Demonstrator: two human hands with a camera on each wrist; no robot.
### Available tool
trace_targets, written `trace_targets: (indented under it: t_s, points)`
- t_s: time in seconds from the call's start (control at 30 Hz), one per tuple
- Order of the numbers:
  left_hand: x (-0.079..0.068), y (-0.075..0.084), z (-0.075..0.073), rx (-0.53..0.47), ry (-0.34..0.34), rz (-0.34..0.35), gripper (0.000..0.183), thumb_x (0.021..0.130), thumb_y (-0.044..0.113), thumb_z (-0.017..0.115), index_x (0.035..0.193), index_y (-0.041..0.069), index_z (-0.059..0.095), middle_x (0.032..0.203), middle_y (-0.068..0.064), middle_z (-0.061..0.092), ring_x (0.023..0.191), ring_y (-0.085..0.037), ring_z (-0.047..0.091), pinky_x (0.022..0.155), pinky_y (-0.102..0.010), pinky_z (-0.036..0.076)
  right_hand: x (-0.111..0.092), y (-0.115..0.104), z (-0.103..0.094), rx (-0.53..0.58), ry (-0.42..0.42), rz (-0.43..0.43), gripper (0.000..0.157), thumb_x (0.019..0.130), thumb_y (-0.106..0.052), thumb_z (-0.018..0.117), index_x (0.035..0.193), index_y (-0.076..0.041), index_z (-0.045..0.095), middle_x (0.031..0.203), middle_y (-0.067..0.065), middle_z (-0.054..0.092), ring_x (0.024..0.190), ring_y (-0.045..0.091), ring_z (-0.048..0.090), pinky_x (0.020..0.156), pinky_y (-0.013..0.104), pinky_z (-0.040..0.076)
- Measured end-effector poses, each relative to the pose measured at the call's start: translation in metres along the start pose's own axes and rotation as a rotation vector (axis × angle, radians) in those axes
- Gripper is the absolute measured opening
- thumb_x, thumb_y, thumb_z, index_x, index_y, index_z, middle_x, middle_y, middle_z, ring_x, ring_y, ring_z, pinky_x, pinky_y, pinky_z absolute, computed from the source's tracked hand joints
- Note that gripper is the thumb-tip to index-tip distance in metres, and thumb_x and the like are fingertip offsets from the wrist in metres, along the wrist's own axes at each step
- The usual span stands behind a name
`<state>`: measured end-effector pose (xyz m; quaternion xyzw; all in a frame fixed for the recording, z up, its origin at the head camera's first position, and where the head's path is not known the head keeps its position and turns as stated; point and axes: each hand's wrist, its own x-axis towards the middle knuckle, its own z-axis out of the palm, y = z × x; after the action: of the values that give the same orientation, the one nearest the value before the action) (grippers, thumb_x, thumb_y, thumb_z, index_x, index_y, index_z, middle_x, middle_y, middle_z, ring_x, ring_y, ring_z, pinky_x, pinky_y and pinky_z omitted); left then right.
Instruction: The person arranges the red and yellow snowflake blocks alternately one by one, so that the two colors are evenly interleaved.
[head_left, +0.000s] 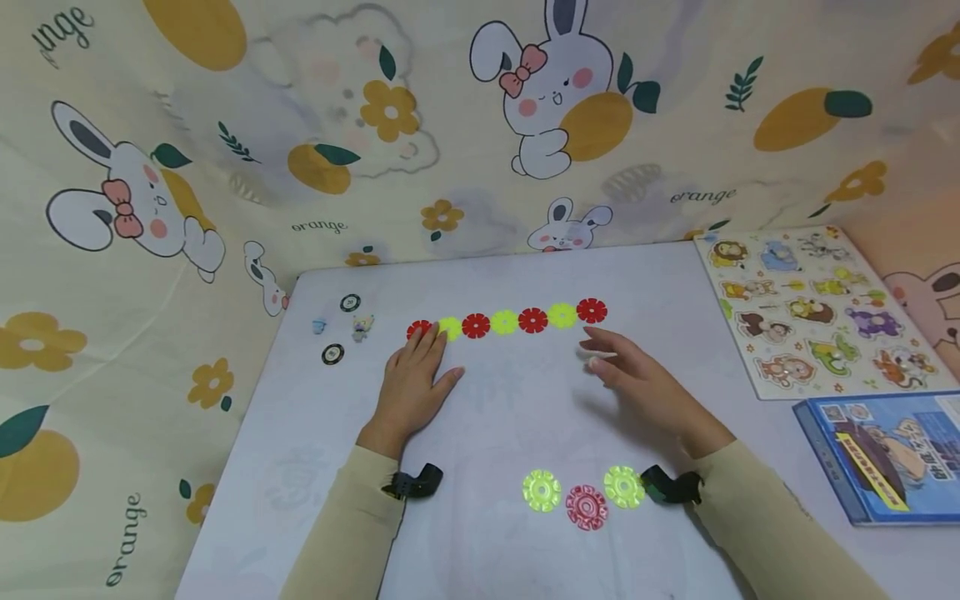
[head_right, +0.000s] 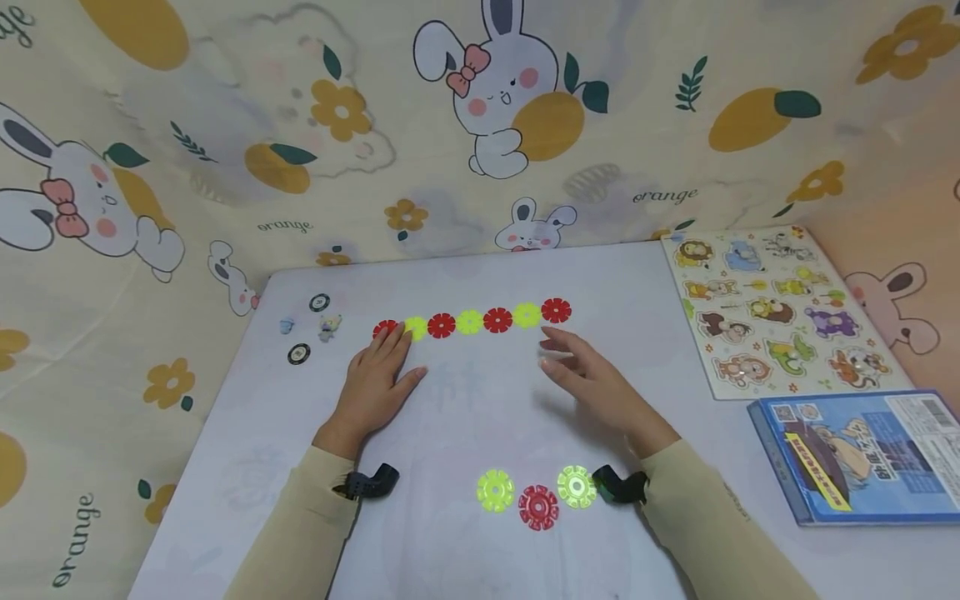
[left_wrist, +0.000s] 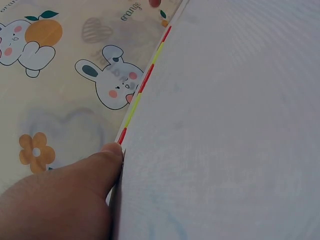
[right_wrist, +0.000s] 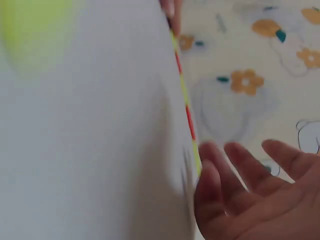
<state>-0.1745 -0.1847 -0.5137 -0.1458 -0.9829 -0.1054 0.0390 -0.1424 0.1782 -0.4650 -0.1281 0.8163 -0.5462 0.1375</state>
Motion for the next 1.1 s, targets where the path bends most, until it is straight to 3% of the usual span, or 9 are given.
trace_targets:
  t_s: [0.1,0.23,0.33,0.43,0.6,0.7,0.93,1.1]
  points:
    - [0.0,0.0,0.0,0.003,-0.003,-0.002,0.077,0.092,0.064,0.04,0.153,0.018,0.027,0.158,0.0,0.017,0.144,-0.023,0.008,0.11,-0.049,0.015,-0.015,-0.005,0.012,0.111,-0.12,-0.077,0.053,0.099,-0.022,0.053,0.147,-0.032,0.033,0.14,0.009,0.046,0.117,0.031,0.053,0.089,0.048,0.047]
    - [0.0,0.0,0.0,-0.01,0.001,0.004,0.076,0.092,0.063,0.04,0.152,0.018,0.027,0.158,-0.001,0.017,0.144,-0.024,0.008,0.11,-0.05,0.016,-0.033,-0.01,0.033,0.143,-0.291,-0.078,0.06,0.097,-0.017,0.057,0.149,-0.029,0.03,0.141,0.007,0.046,0.121,0.029,0.049,0.092,0.04,0.046]
    - [0.0,0.0,0.0,-0.014,0.006,0.011,0.076,0.093,0.063,0.039,0.152,0.017,0.027,0.158,-0.001,0.017,0.144,-0.024,0.009,0.109,-0.051,0.016,-0.044,-0.013,0.048,0.103,-0.416,-0.043,0.066,0.092,-0.024,0.066,0.149,-0.027,0.032,0.141,0.0,0.045,0.124,0.023,0.044,0.098,0.038,0.041]
    - [0.001,-0.001,0.001,-0.009,0.01,0.011,0.076,0.093,0.064,0.039,0.152,0.018,0.027,0.158,-0.001,0.017,0.144,-0.024,0.009,0.109,-0.051,0.016,-0.05,-0.016,0.062,-0.028,-0.477,-0.061,0.068,0.085,-0.033,0.073,0.145,-0.028,0.041,0.138,-0.008,0.046,0.124,0.015,0.041,0.101,0.035,0.038]
    - [0.001,-0.001,0.001,-0.006,0.006,0.008,0.077,0.092,0.064,0.039,0.152,0.017,0.027,0.158,-0.001,0.017,0.144,-0.024,0.009,0.11,-0.05,0.015,-0.054,-0.02,0.076,-0.317,-0.398,-0.19,0.051,0.082,-0.029,0.077,0.13,-0.025,0.058,0.121,-0.013,0.048,0.114,0.008,0.04,0.091,0.028,0.044]
    - [0.001,0.0,0.0,-0.007,-0.002,0.004,0.077,0.092,0.063,0.039,0.153,0.018,0.027,0.158,0.0,0.017,0.144,-0.024,0.008,0.11,-0.05,0.015,-0.054,-0.022,0.08,-0.386,-0.348,-0.211,0.042,0.081,-0.024,0.078,0.119,-0.023,0.06,0.113,-0.014,0.048,0.109,0.008,0.04,0.087,0.028,0.044]
    - [-0.001,0.0,-0.002,-0.016,-0.001,0.003,0.076,0.093,0.062,0.041,0.152,0.017,0.028,0.158,-0.001,0.017,0.144,-0.024,0.009,0.11,-0.05,0.016,-0.047,-0.024,0.069,-0.183,-0.307,-0.01,0.021,0.087,-0.026,0.073,0.102,-0.032,0.06,0.089,-0.011,0.059,0.084,0.014,0.055,0.07,0.027,0.05]
    - [-0.001,0.001,-0.002,-0.019,0.007,0.002,0.075,0.092,0.061,0.042,0.152,0.017,0.029,0.158,-0.001,0.018,0.144,-0.024,0.009,0.11,-0.05,0.015,-0.033,-0.016,0.042,-0.122,-0.087,0.052,0.014,0.089,-0.029,0.07,0.1,-0.031,0.063,0.088,-0.005,0.062,0.082,0.019,0.057,0.065,0.029,0.052]
